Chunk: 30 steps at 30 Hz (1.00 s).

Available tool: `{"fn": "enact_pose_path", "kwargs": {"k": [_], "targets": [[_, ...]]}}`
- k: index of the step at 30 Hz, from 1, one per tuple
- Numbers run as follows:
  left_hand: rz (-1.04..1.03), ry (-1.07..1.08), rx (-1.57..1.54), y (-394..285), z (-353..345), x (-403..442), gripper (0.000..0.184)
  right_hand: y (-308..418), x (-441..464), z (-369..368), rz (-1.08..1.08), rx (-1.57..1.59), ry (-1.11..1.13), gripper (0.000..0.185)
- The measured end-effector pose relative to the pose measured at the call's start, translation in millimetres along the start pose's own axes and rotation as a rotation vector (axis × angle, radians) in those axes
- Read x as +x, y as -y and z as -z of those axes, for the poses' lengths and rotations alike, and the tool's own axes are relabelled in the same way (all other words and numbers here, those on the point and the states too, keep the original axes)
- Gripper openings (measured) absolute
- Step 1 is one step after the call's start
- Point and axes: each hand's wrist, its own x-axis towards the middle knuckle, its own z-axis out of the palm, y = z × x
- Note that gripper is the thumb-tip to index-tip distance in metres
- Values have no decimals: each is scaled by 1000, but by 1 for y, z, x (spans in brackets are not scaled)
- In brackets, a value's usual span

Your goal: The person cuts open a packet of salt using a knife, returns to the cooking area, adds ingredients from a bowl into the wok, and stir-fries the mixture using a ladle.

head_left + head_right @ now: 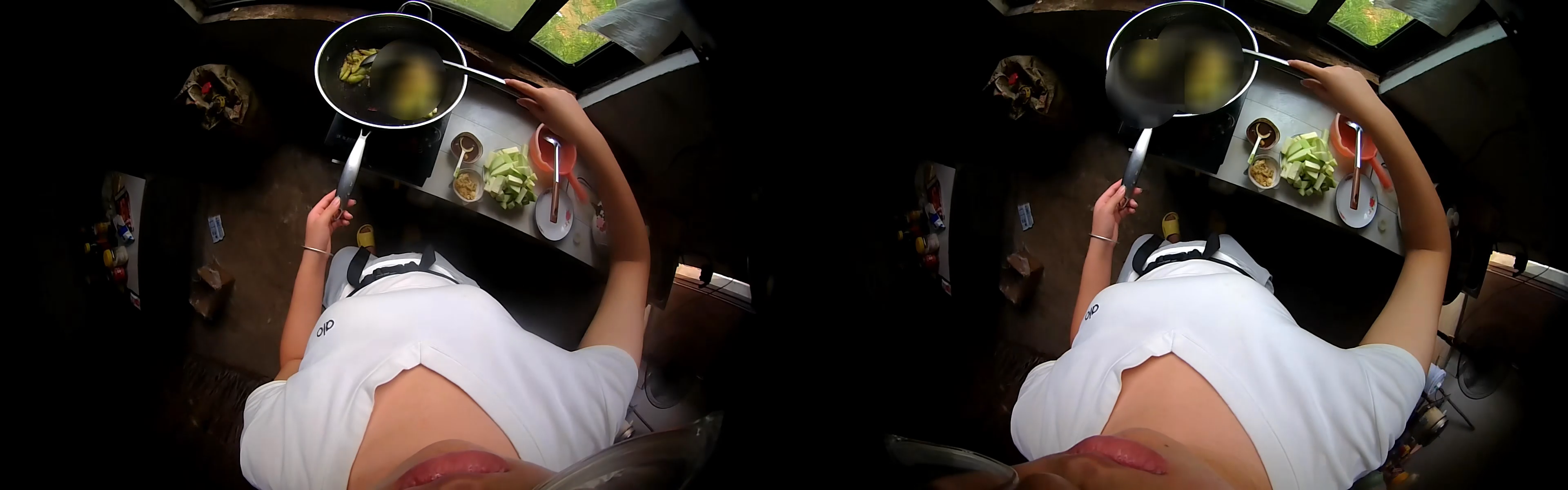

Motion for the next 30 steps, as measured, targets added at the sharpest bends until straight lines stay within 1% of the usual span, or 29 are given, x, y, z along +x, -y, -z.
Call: {"fn": "enact_pose_path", "kwargs": {"k": [2,3,6,8,10,12,14,16,18,20,22,24,25,27,28,30], "targets": [[10,2,-13,0,0,-2,37,-1,0,-6,-203,37,-17,45],[13,1,-11,1,0,-4,37,-12,-1,-24,-154,87,-93,47],[5,2,-8,2,-1,-4,37,-2,0,-50,-159,28,-107,48],[-10,24,-5,1,-1,-4,38,13,-12,-39,-155,33,51,47],[-1,21,-4,2,1,-2,38,20,-31,-1,-257,120,165,43],[5,14,-6,2,1,-1,38,18,-53,42,-215,125,117,41],[16,4,0,1,0,-3,40,3,-69,77,-97,-57,54,40],[13,4,-6,1,1,-2,41,4,-68,121,-131,-160,138,42],[17,7,-14,2,1,-3,41,12,-59,159,-79,-141,171,44],[20,1,-16,2,0,-3,41,5,-41,172,117,-163,133,41],[14,3,-18,2,-1,-3,41,11,-13,170,106,-167,227,42],[11,8,-14,2,0,-2,41,46,7,161,47,-308,274,40],[5,9,-24,3,1,-2,41,51,11,150,42,-304,275,40],[2,11,-34,6,0,-1,41,48,23,117,10,-382,175,41],[-2,16,-33,6,0,0,41,41,26,105,9,-382,177,41],[-6,19,-33,6,1,0,40,17,25,83,-18,-372,49,43]]}}
